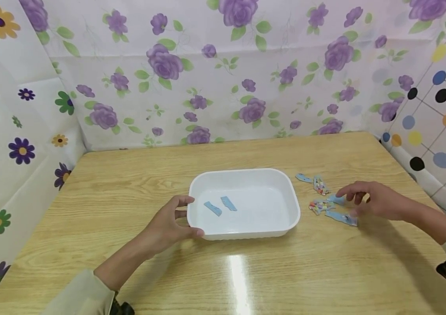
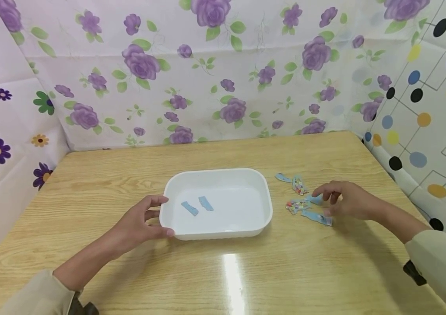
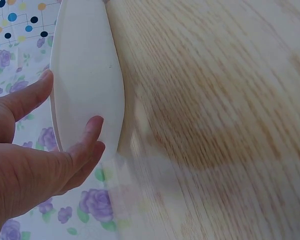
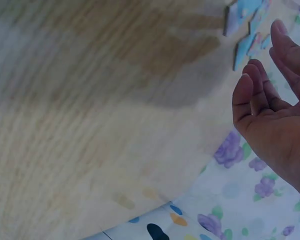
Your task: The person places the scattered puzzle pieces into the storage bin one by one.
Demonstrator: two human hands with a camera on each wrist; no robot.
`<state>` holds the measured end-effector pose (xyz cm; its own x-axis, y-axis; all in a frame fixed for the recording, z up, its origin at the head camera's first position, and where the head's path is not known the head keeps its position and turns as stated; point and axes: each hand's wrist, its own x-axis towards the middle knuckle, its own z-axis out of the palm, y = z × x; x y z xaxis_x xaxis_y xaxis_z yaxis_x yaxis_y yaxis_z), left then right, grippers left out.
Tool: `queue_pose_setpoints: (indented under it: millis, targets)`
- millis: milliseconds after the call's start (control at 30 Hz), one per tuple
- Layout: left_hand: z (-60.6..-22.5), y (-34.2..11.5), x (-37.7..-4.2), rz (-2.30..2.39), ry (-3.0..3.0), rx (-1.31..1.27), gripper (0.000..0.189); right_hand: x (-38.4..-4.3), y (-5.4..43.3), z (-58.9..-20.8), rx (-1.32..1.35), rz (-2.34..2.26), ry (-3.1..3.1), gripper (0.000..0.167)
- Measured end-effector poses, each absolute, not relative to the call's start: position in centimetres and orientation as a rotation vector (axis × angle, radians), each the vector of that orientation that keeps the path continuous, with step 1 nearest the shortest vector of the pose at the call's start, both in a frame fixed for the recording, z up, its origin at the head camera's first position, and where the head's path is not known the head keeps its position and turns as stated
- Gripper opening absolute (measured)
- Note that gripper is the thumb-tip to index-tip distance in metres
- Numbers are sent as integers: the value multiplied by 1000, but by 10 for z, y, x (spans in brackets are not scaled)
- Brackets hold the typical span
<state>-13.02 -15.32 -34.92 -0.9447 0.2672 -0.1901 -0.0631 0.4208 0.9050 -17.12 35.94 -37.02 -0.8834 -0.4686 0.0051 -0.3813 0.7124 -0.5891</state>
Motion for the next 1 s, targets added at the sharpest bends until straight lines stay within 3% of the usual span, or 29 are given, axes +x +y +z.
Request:
queue_pose_setpoints:
  millis: [633, 1000]
  targets:
    - [-349, -154, -131, 1519, 2378, 172, 86, -151, 368, -402, -773, -1094, 2649, 50]
    - [-349, -153, -131, 1509, 2377, 193, 86, -152, 375, -408, -642, -1176, 2690, 32]
